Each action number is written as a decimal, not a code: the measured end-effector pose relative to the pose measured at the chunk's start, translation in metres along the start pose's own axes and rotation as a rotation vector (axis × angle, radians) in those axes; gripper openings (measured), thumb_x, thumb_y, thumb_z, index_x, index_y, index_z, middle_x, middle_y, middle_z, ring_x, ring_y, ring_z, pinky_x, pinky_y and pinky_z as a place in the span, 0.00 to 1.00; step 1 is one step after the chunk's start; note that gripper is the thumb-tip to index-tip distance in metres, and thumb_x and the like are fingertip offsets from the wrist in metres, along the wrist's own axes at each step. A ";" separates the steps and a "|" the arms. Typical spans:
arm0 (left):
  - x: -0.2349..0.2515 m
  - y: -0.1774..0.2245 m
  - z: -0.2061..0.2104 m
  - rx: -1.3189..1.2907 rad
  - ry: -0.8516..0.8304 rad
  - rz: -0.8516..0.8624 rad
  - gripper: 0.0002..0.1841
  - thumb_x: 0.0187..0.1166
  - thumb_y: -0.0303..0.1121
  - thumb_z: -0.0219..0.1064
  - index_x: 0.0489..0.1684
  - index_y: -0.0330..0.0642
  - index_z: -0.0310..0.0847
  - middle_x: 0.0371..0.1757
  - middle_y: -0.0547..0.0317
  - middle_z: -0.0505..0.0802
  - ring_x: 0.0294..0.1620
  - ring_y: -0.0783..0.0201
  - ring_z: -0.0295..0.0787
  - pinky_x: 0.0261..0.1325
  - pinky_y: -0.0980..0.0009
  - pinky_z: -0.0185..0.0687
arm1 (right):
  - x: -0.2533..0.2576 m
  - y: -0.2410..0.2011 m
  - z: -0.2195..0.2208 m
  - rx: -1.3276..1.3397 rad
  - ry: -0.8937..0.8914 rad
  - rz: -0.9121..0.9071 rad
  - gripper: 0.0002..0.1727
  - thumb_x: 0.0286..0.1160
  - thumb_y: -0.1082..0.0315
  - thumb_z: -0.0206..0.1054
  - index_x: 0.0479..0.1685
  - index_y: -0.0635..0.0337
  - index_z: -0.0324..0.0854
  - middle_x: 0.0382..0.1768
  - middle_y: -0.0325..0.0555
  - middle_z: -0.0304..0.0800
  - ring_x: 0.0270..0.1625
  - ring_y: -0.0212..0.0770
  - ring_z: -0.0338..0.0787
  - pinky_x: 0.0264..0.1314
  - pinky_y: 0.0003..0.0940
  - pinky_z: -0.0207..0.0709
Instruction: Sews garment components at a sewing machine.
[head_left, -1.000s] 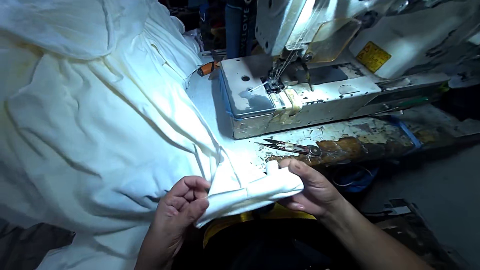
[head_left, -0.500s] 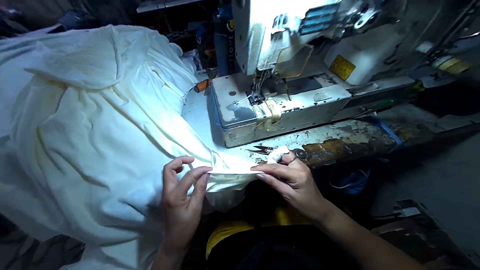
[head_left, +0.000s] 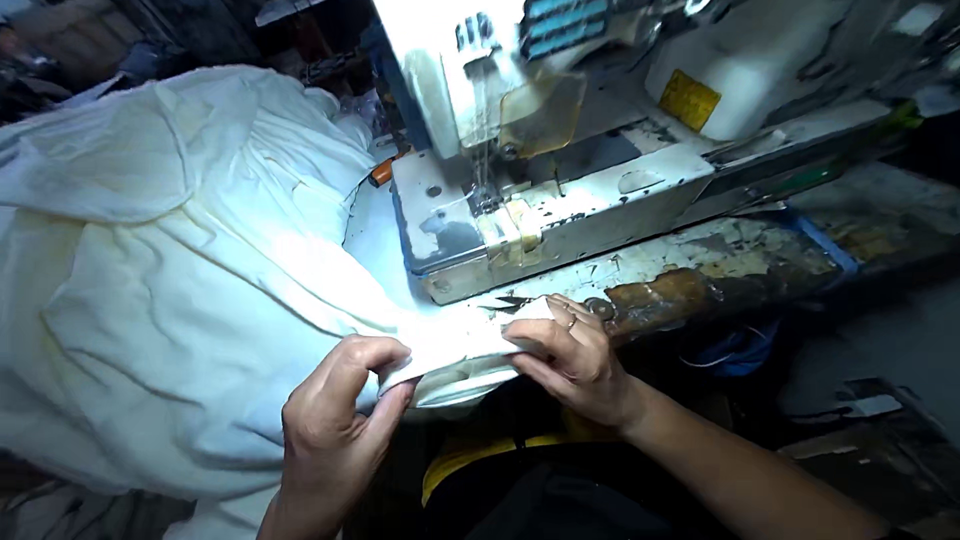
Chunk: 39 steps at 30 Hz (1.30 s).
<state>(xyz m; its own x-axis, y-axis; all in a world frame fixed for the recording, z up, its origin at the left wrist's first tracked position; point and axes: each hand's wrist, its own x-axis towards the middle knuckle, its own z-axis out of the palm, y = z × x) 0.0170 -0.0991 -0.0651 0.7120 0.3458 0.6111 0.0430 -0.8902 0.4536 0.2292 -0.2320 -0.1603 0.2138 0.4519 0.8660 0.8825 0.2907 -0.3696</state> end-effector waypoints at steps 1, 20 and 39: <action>-0.008 0.001 -0.003 0.058 0.007 0.030 0.06 0.77 0.35 0.70 0.44 0.44 0.84 0.42 0.64 0.92 0.49 0.79 0.87 0.56 0.85 0.81 | -0.003 -0.001 0.003 -0.009 0.021 -0.025 0.09 0.83 0.59 0.65 0.45 0.52 0.87 0.30 0.45 0.87 0.39 0.38 0.87 0.50 0.30 0.79; -0.017 0.004 -0.011 -0.299 0.137 -0.255 0.07 0.87 0.37 0.61 0.47 0.53 0.87 0.44 0.77 0.92 0.44 0.83 0.87 0.48 0.85 0.83 | 0.001 -0.034 -0.003 0.119 -0.116 0.067 0.17 0.87 0.58 0.63 0.34 0.57 0.91 0.24 0.42 0.85 0.34 0.33 0.83 0.43 0.27 0.74; 0.198 -0.064 0.088 0.326 -0.179 -0.045 0.20 0.73 0.32 0.73 0.56 0.22 0.83 0.58 0.25 0.89 0.66 0.34 0.84 0.70 0.36 0.70 | 0.053 0.006 -0.003 0.976 -0.035 0.859 0.18 0.86 0.74 0.53 0.26 0.64 0.84 0.24 0.34 0.92 0.24 0.22 0.89 0.28 0.19 0.85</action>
<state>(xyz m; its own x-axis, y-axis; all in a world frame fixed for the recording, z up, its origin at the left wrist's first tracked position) 0.2176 -0.0001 -0.0301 0.8146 0.3550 0.4587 0.2773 -0.9329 0.2296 0.2469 -0.2093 -0.1153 0.5312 0.8160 0.2279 -0.2008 0.3826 -0.9018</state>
